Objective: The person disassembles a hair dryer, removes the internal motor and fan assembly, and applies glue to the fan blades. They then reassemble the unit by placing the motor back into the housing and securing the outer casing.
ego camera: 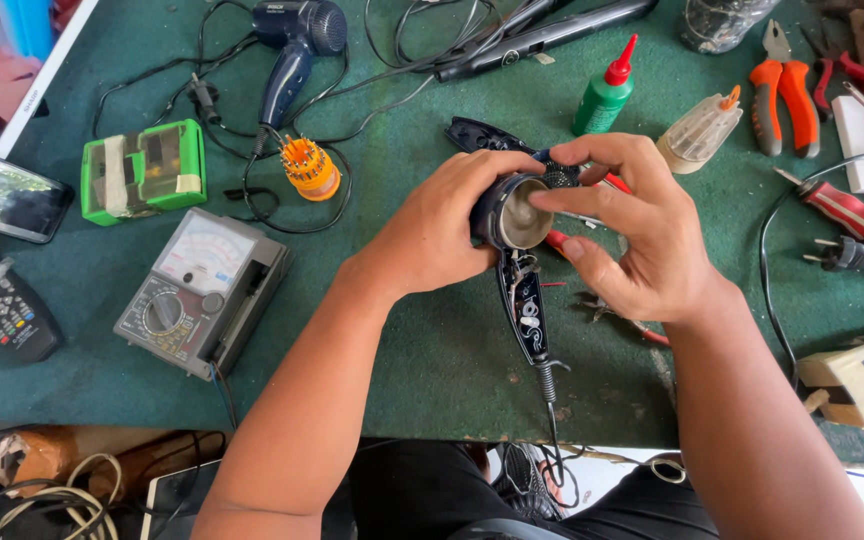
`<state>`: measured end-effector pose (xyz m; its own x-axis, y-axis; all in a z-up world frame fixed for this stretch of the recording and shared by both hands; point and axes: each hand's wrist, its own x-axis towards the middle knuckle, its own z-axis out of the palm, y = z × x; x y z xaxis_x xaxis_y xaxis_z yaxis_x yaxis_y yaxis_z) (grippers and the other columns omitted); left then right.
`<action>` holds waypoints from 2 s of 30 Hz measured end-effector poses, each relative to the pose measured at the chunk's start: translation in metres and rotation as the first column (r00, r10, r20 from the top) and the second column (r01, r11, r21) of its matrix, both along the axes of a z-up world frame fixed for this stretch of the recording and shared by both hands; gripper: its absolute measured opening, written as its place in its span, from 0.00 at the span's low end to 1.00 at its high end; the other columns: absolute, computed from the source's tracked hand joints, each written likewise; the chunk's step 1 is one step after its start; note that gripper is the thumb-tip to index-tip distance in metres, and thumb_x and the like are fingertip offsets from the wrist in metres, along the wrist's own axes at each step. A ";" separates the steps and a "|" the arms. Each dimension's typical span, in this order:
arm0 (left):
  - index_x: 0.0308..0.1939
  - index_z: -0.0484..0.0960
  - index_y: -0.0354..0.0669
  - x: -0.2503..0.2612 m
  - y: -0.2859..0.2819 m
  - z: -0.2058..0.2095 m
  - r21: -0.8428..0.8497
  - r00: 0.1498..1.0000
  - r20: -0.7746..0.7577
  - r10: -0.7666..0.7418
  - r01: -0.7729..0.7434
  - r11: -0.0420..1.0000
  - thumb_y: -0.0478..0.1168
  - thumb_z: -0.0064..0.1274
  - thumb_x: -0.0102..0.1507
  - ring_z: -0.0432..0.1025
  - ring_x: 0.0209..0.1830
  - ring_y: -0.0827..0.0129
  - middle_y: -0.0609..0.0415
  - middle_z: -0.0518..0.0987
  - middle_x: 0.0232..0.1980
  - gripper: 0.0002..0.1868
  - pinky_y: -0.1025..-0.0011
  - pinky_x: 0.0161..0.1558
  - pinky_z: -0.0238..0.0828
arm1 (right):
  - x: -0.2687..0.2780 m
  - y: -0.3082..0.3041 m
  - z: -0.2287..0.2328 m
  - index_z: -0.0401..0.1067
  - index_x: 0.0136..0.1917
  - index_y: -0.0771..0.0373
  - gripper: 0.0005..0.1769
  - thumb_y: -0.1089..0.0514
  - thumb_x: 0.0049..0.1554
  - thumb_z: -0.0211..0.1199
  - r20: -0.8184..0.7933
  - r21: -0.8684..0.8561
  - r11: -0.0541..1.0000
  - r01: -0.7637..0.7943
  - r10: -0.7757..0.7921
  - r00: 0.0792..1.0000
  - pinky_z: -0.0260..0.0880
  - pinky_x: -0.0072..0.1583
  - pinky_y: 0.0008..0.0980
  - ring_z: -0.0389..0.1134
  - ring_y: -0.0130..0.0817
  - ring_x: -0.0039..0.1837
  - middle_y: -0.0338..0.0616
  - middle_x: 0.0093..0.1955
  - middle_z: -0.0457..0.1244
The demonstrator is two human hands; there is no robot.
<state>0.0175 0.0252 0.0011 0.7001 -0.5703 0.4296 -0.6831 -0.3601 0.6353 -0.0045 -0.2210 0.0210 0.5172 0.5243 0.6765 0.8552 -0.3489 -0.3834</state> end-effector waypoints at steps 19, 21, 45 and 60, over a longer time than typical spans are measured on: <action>0.69 0.70 0.46 0.002 0.002 -0.001 -0.025 1.000 0.002 -0.031 0.031 0.999 0.32 0.65 0.59 0.74 0.67 0.53 0.50 0.78 0.68 0.35 0.58 0.68 0.69 | 0.001 -0.003 0.002 0.81 0.50 0.68 0.17 0.58 0.62 0.53 0.029 0.027 0.999 -0.032 0.031 0.999 0.64 0.66 0.54 0.65 0.56 0.62 0.63 0.67 0.64; 0.68 0.72 0.48 0.002 0.002 0.000 -0.026 1.000 -0.015 -0.022 0.022 0.999 0.29 0.64 0.56 0.73 0.69 0.53 0.49 0.78 0.68 0.36 0.59 0.69 0.68 | 0.000 -0.004 0.006 0.75 0.35 0.64 0.23 0.55 0.66 0.47 -0.029 0.116 0.989 -0.095 0.099 0.995 0.65 0.68 0.57 0.64 0.60 0.65 0.63 0.61 0.63; 0.68 0.72 0.45 -0.001 0.001 0.005 -0.017 1.000 0.017 -0.018 0.019 1.000 0.28 0.63 0.57 0.75 0.68 0.56 0.54 0.79 0.68 0.35 0.62 0.69 0.70 | 0.001 -0.003 0.004 0.78 0.58 0.67 0.17 0.57 0.65 0.52 0.001 0.062 0.989 -0.133 0.133 0.991 0.66 0.73 0.60 0.64 0.59 0.68 0.60 0.70 0.63; 0.65 0.73 0.44 0.002 0.000 -0.003 -0.018 1.000 -0.015 -0.026 0.026 0.999 0.36 0.69 0.62 0.75 0.65 0.56 0.52 0.79 0.65 0.30 0.62 0.68 0.71 | 0.003 0.001 -0.008 0.77 0.60 0.61 0.12 0.57 0.65 0.71 -0.020 0.126 0.986 -0.111 0.115 0.993 0.74 0.65 0.46 0.66 0.53 0.68 0.57 0.68 0.62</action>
